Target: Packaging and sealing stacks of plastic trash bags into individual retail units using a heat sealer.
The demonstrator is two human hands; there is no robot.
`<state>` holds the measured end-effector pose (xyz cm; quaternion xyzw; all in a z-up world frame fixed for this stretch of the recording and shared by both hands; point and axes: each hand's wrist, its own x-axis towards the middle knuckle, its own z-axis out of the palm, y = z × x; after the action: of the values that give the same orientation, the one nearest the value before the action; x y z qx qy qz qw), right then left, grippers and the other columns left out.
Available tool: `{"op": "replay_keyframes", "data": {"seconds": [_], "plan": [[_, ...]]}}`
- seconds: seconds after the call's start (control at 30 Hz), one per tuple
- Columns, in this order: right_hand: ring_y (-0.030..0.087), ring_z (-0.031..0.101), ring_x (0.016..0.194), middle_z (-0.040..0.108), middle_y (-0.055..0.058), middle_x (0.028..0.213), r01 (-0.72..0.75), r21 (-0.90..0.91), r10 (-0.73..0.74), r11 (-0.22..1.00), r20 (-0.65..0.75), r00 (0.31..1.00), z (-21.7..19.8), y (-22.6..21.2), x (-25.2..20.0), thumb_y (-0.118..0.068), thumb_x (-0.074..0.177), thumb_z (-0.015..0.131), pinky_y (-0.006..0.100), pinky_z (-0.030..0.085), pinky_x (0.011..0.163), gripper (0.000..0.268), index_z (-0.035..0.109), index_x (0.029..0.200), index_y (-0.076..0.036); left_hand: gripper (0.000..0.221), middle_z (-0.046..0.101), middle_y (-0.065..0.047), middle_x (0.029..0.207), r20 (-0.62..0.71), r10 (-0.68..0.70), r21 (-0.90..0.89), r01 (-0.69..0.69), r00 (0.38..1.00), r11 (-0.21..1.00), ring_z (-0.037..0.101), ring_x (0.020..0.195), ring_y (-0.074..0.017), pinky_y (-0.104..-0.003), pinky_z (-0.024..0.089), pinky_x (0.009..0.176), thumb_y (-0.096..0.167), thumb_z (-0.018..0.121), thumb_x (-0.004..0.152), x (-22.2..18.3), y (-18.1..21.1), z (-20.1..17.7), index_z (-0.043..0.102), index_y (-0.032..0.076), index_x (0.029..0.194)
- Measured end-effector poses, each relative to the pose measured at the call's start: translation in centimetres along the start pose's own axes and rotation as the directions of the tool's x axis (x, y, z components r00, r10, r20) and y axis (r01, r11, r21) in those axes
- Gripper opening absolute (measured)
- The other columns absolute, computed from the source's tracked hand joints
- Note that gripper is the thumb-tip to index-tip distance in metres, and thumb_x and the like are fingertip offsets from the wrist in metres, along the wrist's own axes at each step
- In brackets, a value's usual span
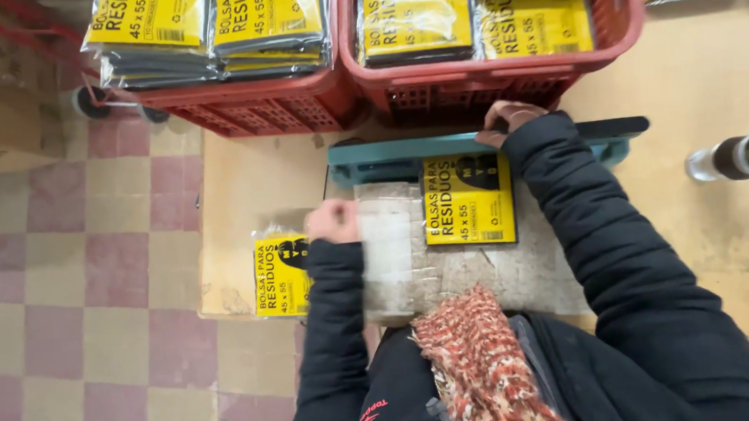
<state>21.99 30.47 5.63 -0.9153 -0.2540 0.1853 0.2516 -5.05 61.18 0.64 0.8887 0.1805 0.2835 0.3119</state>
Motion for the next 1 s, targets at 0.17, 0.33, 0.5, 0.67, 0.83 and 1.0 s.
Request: {"op": "replay_keyframes", "data": {"seconds": [0.17, 0.33, 0.5, 0.67, 0.83, 1.0], "plan": [[0.033, 0.066, 0.106, 0.07, 0.011, 0.11, 0.181, -0.171, -0.203, 0.969, -0.117, 0.972, 2.6, 3.1, -0.1, -0.047, 0.092, 0.082, 0.045, 0.052, 0.092, 0.031, 0.074, 0.099, -0.018, 0.032, 0.072, -0.021, 0.09, -0.115, -0.297, 0.476, 0.315, 0.948, 0.821, 0.067, 0.083, -0.0391, -0.048, 0.054, 0.074, 0.029, 0.081, 0.083, -3.1, -12.0, -11.7, 0.071, 0.003, 0.1], [0.034, 0.067, 0.099, 0.071, 0.013, 0.108, 0.116, -0.135, -0.132, 0.984, -0.117, 0.984, 0.0, 0.2, -2.0, -0.043, 0.097, 0.083, 0.046, 0.052, 0.087, 0.032, 0.072, 0.104, -0.013, 0.043, 0.073, -0.014, 0.091, 0.098, -0.622, 0.233, 0.589, 0.777, 0.774, 0.07, 0.081, -0.0266, -0.039, 0.056, 0.074, 0.032, 0.082, 0.081, -7.2, -22.4, -12.4, 0.066, 0.002, 0.107], [0.033, 0.068, 0.094, 0.071, 0.013, 0.105, 0.135, -0.095, -0.147, 0.986, -0.125, 0.981, -0.7, -0.8, -2.6, -0.038, 0.101, 0.083, 0.043, 0.054, 0.086, 0.032, 0.07, 0.105, -0.009, 0.036, 0.073, -0.008, 0.087, 0.145, -0.697, 0.098, 0.691, 0.702, 0.716, 0.068, 0.078, -0.0163, -0.032, 0.056, 0.074, 0.029, 0.082, 0.085, -7.6, -25.1, -11.9, 0.068, 0.005, 0.107], [0.033, 0.068, 0.095, 0.072, 0.013, 0.107, 0.103, -0.125, -0.121, 0.987, -0.146, 0.982, -0.8, -1.4, -2.8, -0.041, 0.1, 0.082, 0.044, 0.054, 0.087, 0.032, 0.071, 0.107, -0.011, 0.025, 0.072, -0.006, 0.083, 0.241, -0.78, 0.212, 0.753, 0.578, 0.623, 0.067, 0.075, -0.0153, -0.031, 0.054, 0.075, 0.029, 0.079, 0.09, -5.5, -23.4, -13.2, 0.071, 0.009, 0.101], [0.034, 0.067, 0.099, 0.071, 0.014, 0.109, 0.142, -0.21, -0.18, 0.967, -0.171, 0.969, -0.2, 0.6, -1.4, -0.044, 0.097, 0.083, 0.045, 0.052, 0.088, 0.034, 0.072, 0.105, -0.013, 0.022, 0.072, -0.006, 0.082, 0.179, -0.691, 0.111, 0.684, 0.7, 0.721, 0.066, 0.073, -0.0152, -0.032, 0.054, 0.072, 0.026, 0.08, 0.087, -5.7, -25.7, -12.5, 0.069, 0.009, 0.096], [0.034, 0.067, 0.097, 0.071, 0.015, 0.108, 0.19, -0.2, -0.23, 0.961, -0.198, 0.953, 0.2, 1.9, -0.1, -0.039, 0.093, 0.085, 0.044, 0.053, 0.087, 0.031, 0.072, 0.104, -0.013, 0.021, 0.069, -0.009, 0.085, 0.119, -0.541, -0.029, 0.548, 0.832, 0.836, 0.062, 0.075, -0.0157, -0.031, 0.053, 0.071, 0.022, 0.077, 0.094, -5.2, -25.6, -13.8, 0.067, 0.005, 0.097]]}}
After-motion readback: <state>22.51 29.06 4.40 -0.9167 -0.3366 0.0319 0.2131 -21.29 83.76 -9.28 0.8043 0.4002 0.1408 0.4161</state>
